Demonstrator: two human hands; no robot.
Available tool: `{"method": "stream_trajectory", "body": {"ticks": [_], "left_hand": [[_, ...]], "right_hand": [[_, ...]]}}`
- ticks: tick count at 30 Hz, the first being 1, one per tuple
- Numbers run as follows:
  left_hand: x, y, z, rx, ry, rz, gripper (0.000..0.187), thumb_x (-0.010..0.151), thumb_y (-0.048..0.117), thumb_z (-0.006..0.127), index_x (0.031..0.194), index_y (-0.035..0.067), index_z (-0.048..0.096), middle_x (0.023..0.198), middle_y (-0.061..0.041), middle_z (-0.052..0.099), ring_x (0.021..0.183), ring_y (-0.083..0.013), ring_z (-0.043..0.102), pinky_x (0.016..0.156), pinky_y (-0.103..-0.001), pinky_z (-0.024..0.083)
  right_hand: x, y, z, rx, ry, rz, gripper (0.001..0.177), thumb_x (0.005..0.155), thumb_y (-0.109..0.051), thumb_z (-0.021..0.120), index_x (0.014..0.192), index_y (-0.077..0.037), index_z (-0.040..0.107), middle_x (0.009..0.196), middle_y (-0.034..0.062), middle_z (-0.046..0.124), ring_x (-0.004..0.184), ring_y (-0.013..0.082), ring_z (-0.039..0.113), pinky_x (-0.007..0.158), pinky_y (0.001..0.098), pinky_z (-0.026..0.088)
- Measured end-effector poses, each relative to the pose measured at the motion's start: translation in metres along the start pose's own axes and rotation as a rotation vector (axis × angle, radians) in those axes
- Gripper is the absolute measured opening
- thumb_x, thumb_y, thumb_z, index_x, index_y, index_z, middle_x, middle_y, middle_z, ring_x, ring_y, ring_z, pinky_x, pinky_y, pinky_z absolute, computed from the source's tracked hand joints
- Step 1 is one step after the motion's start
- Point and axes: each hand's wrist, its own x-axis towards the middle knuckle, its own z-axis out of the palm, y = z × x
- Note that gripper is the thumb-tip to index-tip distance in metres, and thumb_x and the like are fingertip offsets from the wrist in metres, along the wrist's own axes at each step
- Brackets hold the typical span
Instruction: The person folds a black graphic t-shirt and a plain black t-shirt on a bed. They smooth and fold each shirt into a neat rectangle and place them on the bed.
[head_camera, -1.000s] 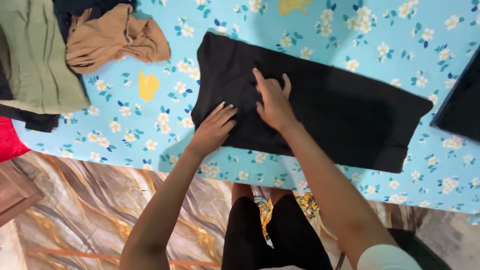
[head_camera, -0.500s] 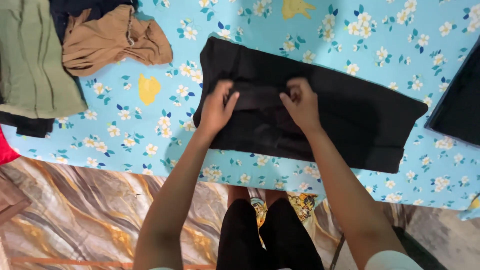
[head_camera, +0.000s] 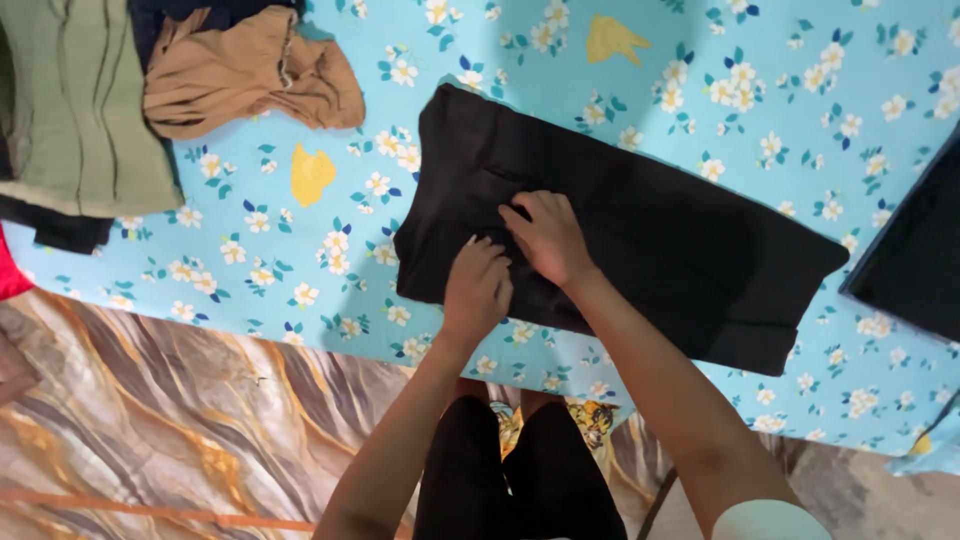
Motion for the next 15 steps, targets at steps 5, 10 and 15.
{"method": "stream_trajectory", "body": {"ticks": [5,10,15], "left_hand": [[0.002,-0.006,0.001,0.070,-0.070,-0.013,0.031,0.087,0.002,0.068,0.116,-0.008,0.065,0.127,-0.025,0.060,0.132,-0.0434,0.051,0.121,-0.056,0.033],[0.019,-0.038,0.010,0.132,-0.111,-0.038,0.037,0.088,0.005,0.070,0.124,-0.003,0.064,0.134,-0.021,0.057,0.136,-0.0413,0.048,0.126,-0.061,0.027],[0.055,-0.065,0.005,-0.002,-0.058,-0.142,0.057,0.088,0.020,0.069,0.141,0.002,0.058,0.156,-0.023,0.039,0.148,-0.0498,0.031,0.125,-0.052,0.029]], "right_hand": [[-0.003,-0.004,-0.007,0.046,0.058,-0.098,0.023,0.091,-0.002,0.075,0.113,-0.004,0.070,0.101,0.0065,0.061,0.093,0.0280,0.059,0.082,0.0436,0.045],[0.001,-0.015,-0.016,0.084,0.085,-0.176,0.022,0.091,-0.001,0.075,0.111,-0.002,0.068,0.100,0.0075,0.060,0.087,0.0277,0.059,0.077,0.0424,0.045],[0.000,-0.010,-0.008,0.053,0.059,-0.149,0.026,0.088,0.000,0.074,0.113,-0.003,0.068,0.098,0.0086,0.059,0.084,0.0297,0.058,0.074,0.0423,0.044]]}}
